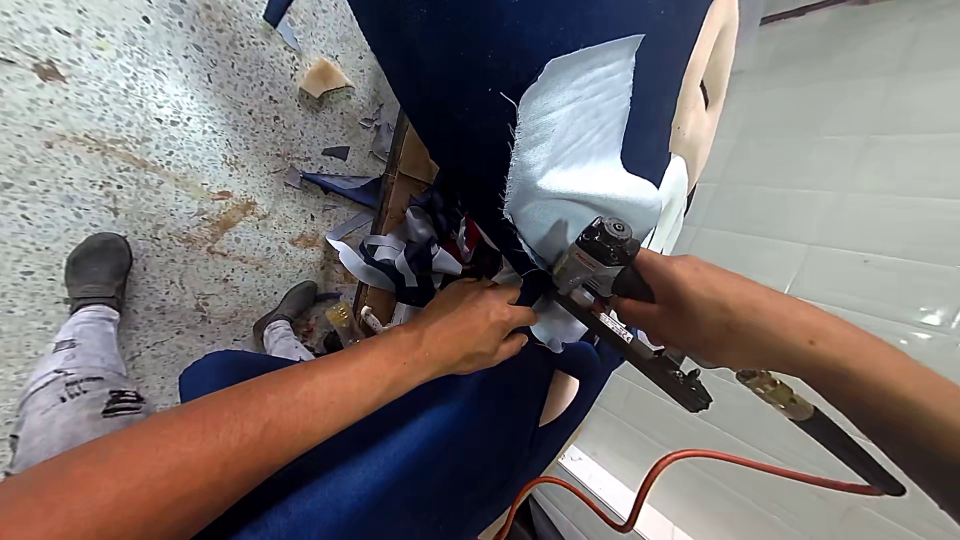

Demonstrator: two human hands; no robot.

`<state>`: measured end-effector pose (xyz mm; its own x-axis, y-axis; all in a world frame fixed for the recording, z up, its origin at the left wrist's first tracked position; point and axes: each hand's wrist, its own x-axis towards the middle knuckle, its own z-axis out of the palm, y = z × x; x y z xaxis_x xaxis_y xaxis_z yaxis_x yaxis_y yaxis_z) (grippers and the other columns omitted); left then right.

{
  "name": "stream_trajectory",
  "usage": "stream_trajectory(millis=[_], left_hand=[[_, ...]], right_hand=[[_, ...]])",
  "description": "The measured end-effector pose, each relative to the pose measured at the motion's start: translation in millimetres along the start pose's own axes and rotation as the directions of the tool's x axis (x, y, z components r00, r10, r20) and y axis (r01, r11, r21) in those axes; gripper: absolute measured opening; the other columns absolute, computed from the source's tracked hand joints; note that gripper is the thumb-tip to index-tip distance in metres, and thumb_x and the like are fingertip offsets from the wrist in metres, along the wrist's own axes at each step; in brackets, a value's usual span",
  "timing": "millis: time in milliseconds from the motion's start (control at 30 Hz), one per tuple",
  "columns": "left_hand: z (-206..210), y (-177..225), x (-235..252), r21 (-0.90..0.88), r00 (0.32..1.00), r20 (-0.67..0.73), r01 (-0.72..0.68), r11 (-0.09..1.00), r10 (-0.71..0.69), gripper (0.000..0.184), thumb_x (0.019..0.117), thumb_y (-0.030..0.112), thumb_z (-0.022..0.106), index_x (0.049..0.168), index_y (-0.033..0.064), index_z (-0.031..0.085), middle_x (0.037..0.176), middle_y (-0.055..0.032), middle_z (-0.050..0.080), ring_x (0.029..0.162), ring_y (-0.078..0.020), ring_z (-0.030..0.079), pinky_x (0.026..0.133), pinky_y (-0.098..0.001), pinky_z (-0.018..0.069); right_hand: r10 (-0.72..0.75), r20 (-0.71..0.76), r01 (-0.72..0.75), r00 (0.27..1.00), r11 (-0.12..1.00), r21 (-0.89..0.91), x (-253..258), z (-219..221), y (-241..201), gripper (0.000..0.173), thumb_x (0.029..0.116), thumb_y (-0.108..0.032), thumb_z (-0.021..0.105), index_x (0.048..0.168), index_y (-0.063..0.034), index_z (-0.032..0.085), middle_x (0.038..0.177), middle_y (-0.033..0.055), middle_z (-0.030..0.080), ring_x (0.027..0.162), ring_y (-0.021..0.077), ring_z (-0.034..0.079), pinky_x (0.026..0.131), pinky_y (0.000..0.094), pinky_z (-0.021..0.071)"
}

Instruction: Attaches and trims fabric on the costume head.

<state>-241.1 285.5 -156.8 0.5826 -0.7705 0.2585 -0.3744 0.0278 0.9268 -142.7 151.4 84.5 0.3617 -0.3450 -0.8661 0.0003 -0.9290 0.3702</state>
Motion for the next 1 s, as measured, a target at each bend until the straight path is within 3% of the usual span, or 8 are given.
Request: stream_trajectory(millis=[167,267,333,433,600,800,900,1000], left_hand=[[10.1,2.5,-9.5,-0.108,0.994,-0.069,0.073,0.992,-0.08,0.035,0.0996,0.044,0.056,0.131,0.0354,0.069,0.11,-0.0016,0.064,0.097,-0.0165,0.063,0.078,-0.0379,0.0565],[21.7,1.1,-13.4,-0.316,0.968,-0.151,0.146,0.937,-0.202,0.032,0.0971,0.044,0.063,0.127,0.0355,0.072,0.104,0.0027,0.058,0.096,-0.011,0.059,0.079,-0.0317,0.055],[26.5,5.8,-8.1,-0.573,0.906,-0.169,0.23,0.786,-0.388,0.031,0.0924,0.042,0.072,0.119,0.0265,0.072,0.111,0.0021,0.061,0.101,-0.0103,0.061,0.084,-0.0331,0.0577],[20.3,10.4,10.8,-0.764,0.816,0.036,0.395,0.51,-0.577,0.054,0.0872,0.038,0.08,0.129,0.0145,0.054,0.113,-0.002,0.069,0.1,-0.0152,0.069,0.085,-0.0413,0.0603],[10.3,4.1,9.3,-0.772,0.793,0.167,0.475,0.423,-0.586,0.048,0.0918,0.032,0.078,0.129,0.0145,0.053,0.098,-0.0003,0.075,0.087,-0.0139,0.073,0.077,-0.0402,0.062],[-4.3,1.0,-2.7,-0.738,0.799,0.261,0.526,0.421,-0.542,0.039,0.0955,0.033,0.074,0.126,0.0177,0.055,0.102,0.0016,0.077,0.091,-0.013,0.074,0.079,-0.0406,0.0615],[-0.6,2.7,-8.7,-0.788,0.817,0.251,0.484,0.381,-0.519,0.037,0.0954,0.027,0.074,0.126,0.0185,0.056,0.105,0.0023,0.077,0.093,-0.012,0.074,0.08,-0.0392,0.062],[7.2,1.2,0.7,-0.836,0.833,0.256,0.445,0.321,-0.49,0.046,0.0922,0.023,0.076,0.132,0.0167,0.053,0.113,-0.001,0.075,0.101,-0.0146,0.073,0.088,-0.041,0.0607]], right_hand=[[0.002,0.024,0.0,1.0,0.995,-0.097,6.8,-0.7,-9.7,0.018,0.0976,-0.029,0.068,0.108,-0.0211,0.056,0.066,-0.006,0.062,0.052,0.0084,0.06,0.047,0.0314,0.0543],[-0.004,0.065,0.013,0.998,0.99,-0.139,15.0,-4.6,-17.5,0.018,0.0977,-0.028,0.068,0.109,-0.0207,0.055,0.067,-0.0063,0.062,0.053,0.0085,0.061,0.048,0.032,0.055],[0.006,0.081,0.009,0.997,0.983,-0.183,17.4,-7.2,-24.5,0.018,0.0973,-0.028,0.068,0.107,-0.0208,0.054,0.067,-0.0061,0.059,0.054,0.0097,0.059,0.048,0.0329,0.0522],[0.003,0.086,0.015,0.996,0.977,-0.214,19.3,-8.9,-31.8,0.02,0.0972,-0.032,0.068,0.107,-0.0216,0.054,0.067,-0.0072,0.058,0.054,0.0083,0.059,0.048,0.0316,0.0521],[0.03,0.112,-0.003,0.993,0.973,-0.232,24.3,-13.4,-41.7,0.02,0.097,-0.031,0.067,0.108,-0.0213,0.054,0.068,-0.0059,0.058,0.055,0.0101,0.058,0.049,0.0332,0.0516],[0.072,0.124,-0.047,0.99,0.98,-0.191,23.7,-12.8,-44.0,0.022,0.0976,-0.031,0.067,0.111,-0.0204,0.054,0.069,-0.0041,0.062,0.055,0.0112,0.062,0.051,0.0346,0.0563],[0.114,0.138,-0.108,0.984,0.993,-0.05,18.3,-13.0,-37.5,0.018,0.0997,-0.028,0.066,0.11,-0.0175,0.055,0.066,-0.0006,0.064,0.051,0.0132,0.063,0.048,0.0348,0.0578],[0.126,0.089,-0.144,0.988,0.96,0.24,3.4,-4.8,-10.6,0.016,0.1019,-0.025,0.063,0.11,-0.0144,0.056,0.065,0.0048,0.065,0.049,0.018,0.064,0.047,0.0363,0.0583]])
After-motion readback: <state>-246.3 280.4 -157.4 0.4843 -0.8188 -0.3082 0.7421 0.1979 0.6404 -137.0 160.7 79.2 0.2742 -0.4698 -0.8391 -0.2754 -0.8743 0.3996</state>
